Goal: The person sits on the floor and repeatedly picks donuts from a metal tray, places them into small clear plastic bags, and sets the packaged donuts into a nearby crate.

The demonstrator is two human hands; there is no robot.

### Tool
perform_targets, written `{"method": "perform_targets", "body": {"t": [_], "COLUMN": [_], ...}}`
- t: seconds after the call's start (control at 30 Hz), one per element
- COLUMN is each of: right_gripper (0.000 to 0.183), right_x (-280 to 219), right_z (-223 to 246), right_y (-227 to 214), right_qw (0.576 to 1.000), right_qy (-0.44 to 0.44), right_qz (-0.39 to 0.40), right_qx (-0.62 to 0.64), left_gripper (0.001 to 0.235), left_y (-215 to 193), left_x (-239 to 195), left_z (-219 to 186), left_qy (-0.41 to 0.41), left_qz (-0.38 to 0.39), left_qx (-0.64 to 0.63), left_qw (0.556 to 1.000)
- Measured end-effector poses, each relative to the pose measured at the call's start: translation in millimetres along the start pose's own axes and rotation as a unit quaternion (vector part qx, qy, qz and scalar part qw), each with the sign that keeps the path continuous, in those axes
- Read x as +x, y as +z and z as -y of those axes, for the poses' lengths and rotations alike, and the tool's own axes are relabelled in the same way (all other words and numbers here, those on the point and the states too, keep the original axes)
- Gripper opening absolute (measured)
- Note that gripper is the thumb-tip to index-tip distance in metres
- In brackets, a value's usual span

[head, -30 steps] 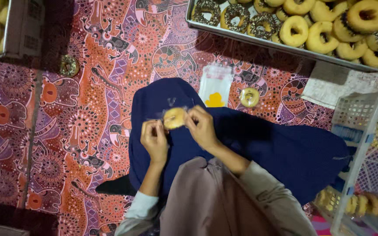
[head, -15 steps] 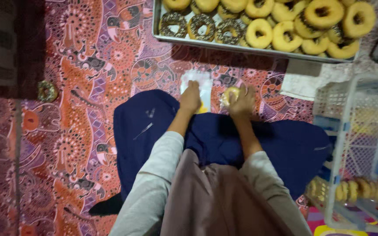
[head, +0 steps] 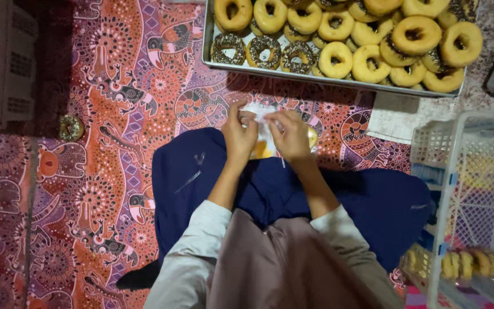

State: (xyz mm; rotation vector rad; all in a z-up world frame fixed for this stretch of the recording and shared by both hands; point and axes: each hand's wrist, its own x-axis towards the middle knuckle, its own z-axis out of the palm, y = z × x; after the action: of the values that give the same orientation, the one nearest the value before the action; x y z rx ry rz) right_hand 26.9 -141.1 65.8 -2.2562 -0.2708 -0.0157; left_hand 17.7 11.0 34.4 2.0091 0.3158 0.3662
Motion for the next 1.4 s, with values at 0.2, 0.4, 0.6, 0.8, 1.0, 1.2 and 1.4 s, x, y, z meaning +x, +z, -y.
{"method": "perform_targets", "body": {"t": [0.2, 0.4, 0.6, 0.8, 1.0, 1.2, 1.4], "right_gripper": [0.029, 0.045, 0.029, 0.074, 0.071, 0.071, 0.065], "right_x": [-30, -23, -2, 100, 85, -19, -5], "right_z": [55, 37, 33, -30, -11, 83, 83], "right_y": [-31, -38, -54, -92, -97, -67, -24], "right_qw": [0.986, 0.983, 0.998, 0.956, 0.983, 0.863, 0.978], "right_qy": [-0.077, -0.157, 0.002, 0.003, -0.017, 0.140, -0.106], "right_qz": [-0.116, -0.085, -0.018, -0.159, -0.174, -0.115, -0.155], "right_qx": [-0.086, -0.044, 0.068, -0.247, 0.048, 0.472, 0.095], "left_gripper": [0.029, 0.066, 0.027, 0.011, 0.021, 0.024, 0.035], "left_y": [0, 3, 26, 21, 13, 18, 15], "left_x": [-16, -30, 40, 55, 57, 49, 40], "left_z": [-22, -59, -13, 17, 19, 18, -22], "left_qy": [0.101, -0.043, -0.211, -0.279, -0.366, -0.346, -0.309], "left_qz": [0.005, -0.013, 0.027, -0.010, -0.015, -0.009, -0.008], "left_qx": [-0.057, -0.486, -0.692, -0.747, -0.818, -0.828, -0.759], "left_qw": [0.993, 0.873, 0.690, 0.603, 0.444, 0.442, 0.572]}}
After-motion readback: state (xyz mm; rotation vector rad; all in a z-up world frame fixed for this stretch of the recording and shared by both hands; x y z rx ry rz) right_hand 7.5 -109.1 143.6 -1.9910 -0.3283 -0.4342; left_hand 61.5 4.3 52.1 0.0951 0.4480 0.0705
